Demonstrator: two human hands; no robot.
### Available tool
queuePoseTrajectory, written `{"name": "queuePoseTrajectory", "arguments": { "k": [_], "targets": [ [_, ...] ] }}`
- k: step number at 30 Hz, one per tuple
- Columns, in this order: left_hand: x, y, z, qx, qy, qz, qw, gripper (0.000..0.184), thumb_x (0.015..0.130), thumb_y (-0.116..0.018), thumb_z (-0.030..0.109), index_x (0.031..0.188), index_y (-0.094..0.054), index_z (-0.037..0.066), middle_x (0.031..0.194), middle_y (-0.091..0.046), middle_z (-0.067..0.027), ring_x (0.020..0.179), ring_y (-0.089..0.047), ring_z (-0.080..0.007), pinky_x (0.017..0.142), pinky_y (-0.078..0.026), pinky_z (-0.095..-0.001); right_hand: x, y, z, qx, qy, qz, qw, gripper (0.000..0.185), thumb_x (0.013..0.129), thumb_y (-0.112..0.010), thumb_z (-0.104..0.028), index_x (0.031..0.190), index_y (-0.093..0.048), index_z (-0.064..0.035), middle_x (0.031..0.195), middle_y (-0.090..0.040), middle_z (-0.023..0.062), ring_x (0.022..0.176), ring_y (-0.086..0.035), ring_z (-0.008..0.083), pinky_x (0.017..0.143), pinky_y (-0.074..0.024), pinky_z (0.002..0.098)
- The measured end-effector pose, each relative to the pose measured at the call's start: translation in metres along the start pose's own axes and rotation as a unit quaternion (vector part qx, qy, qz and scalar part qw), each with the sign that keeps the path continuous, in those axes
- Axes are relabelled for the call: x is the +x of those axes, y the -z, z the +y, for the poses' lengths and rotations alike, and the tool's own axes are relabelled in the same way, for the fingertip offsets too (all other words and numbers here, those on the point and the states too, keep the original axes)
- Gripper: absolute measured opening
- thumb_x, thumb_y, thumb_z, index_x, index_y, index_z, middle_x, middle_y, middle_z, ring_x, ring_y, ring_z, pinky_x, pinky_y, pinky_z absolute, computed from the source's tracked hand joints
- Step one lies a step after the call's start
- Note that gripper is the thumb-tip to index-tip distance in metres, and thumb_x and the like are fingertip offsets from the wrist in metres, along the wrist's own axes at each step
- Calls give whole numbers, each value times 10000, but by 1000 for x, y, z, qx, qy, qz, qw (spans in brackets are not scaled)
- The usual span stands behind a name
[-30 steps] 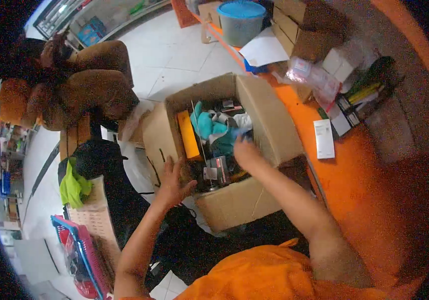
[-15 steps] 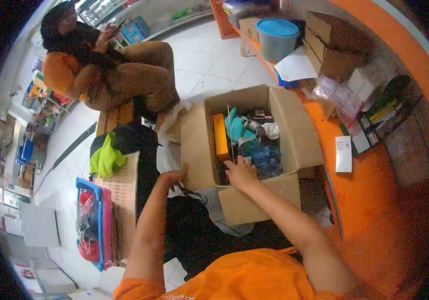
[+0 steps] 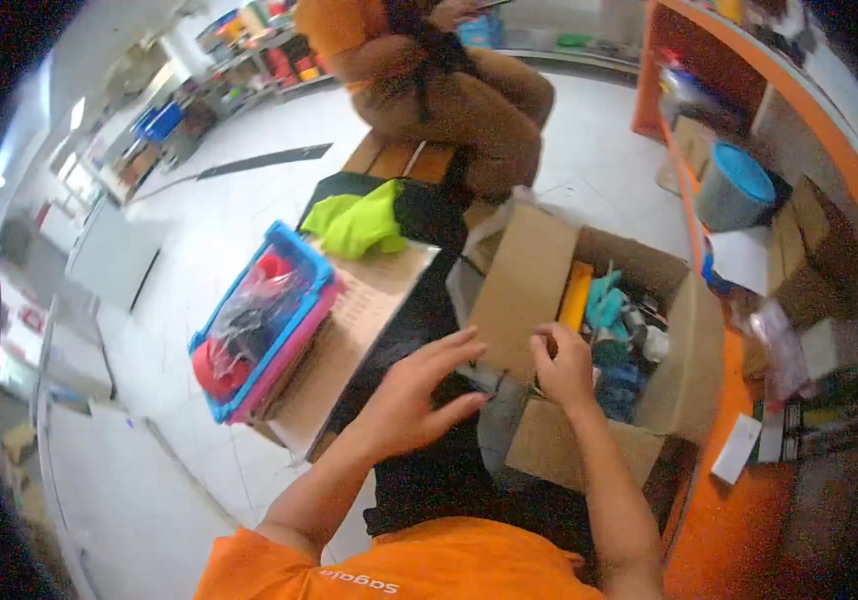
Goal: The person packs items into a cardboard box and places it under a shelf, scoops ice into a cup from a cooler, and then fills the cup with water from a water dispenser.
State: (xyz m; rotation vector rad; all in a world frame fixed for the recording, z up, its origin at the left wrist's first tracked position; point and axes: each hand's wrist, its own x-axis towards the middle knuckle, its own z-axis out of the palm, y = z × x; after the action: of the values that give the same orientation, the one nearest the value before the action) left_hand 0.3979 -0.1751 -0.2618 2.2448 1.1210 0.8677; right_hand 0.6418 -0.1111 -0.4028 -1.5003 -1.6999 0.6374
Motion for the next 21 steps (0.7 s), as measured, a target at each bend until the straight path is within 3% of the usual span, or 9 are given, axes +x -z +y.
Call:
{"name": "queuePoseTrajectory", "arguments": {
  "k": [3, 4, 5, 7, 8, 9, 12, 14, 21],
  "targets": [
    [-78, 65, 20, 226, 5, 331, 916, 619, 849, -770, 269, 1341, -524, -15, 1344, -578, -176, 1273, -524, -348, 1085, -387, -510, 20, -27, -71, 179, 2, -53, 982, 358, 891, -716, -262, 1139, -669, -9, 1068, -685, 126, 926, -680, 234, 820, -544, 379],
    [-89, 79, -9, 9, -1, 570, 821, 678, 873, -731, 316, 1382, -452, -33, 1390, -526, -165, 1324, -467, -319, 1127, -310, -520, 26, -41, -87, 223, -4, -95, 970, 384, 894, -721, -270, 1170, -654, -11, 1071, -687, 116, 911, -681, 224, 805, -552, 370],
    [-109, 122, 0, 221, 83, 598, 766, 703, 903, -677, 304, 1434, -366, -37, 1483, -433, -170, 1412, -363, -303, 1160, -234, -533, 32, -55, -106, 266, -11, -135, 954, 412, 896, -726, -277, 1200, -639, -13, 1073, -688, 106, 895, -683, 214, 790, -559, 360],
    [-160, 171, -42, 147, 206, 676, 692, 775, 912, -680, 383, 1477, -312, 1, 1538, -353, -160, 1459, -280, -287, 1166, -209, -536, 36, -78, -161, 441, -121, -315, 832, 604, 899, -742, -300, 1375, -494, -24, 1120, -673, 134, 908, -677, 210, 790, -573, 351],
    [-192, 188, -78, 70, 240, 700, 669, 806, 909, -686, 445, 1478, -308, 18, 1545, -334, -156, 1465, -264, -282, 1160, -213, -534, 36, -100, -179, 468, -177, -388, 774, 749, 958, -681, -293, 1516, -238, -60, 1228, -599, 182, 956, -689, 272, 835, -582, 376],
    [-209, 195, -90, -46, 322, 668, 669, 793, 915, -670, 460, 1481, -324, 25, 1555, -331, -143, 1476, -238, -270, 1165, -217, -516, 30, -125, -190, 544, -187, -433, 694, 917, 930, -707, -376, 1554, -98, -91, 1376, -482, 191, 1058, -639, 331, 885, -549, 459],
    [-239, 197, -139, -279, 372, 492, 736, 688, 958, -594, 451, 1472, -404, 34, 1528, -403, -114, 1442, -313, -247, 1152, -291, -413, 16, -165, -254, 466, -237, -342, 781, 1013, 839, -775, -474, 1531, -123, -125, 1406, -447, 149, 1255, -480, 347, 965, -458, 528],
    [-231, 180, -145, -266, 302, 421, 813, 567, 998, -503, 380, 1434, -476, 18, 1364, -574, -87, 1242, -543, -200, 1052, -416, -329, 16, -179, -274, 477, -205, -280, 808, 935, 859, -774, -413, 1508, -171, -112, 1415, -438, 144, 1264, -476, 330, 963, -466, 513],
    [-205, 187, -88, -145, 192, 467, 851, 644, 968, -499, 390, 1449, -428, -32, 1393, -547, -176, 1239, -575, -308, 1035, -486, -454, 29, -153, -283, 540, -79, -176, 819, 571, 885, -708, -213, 1357, -417, -78, 1139, -622, 113, 984, -651, 241, 874, -556, 430]
  ]
}}
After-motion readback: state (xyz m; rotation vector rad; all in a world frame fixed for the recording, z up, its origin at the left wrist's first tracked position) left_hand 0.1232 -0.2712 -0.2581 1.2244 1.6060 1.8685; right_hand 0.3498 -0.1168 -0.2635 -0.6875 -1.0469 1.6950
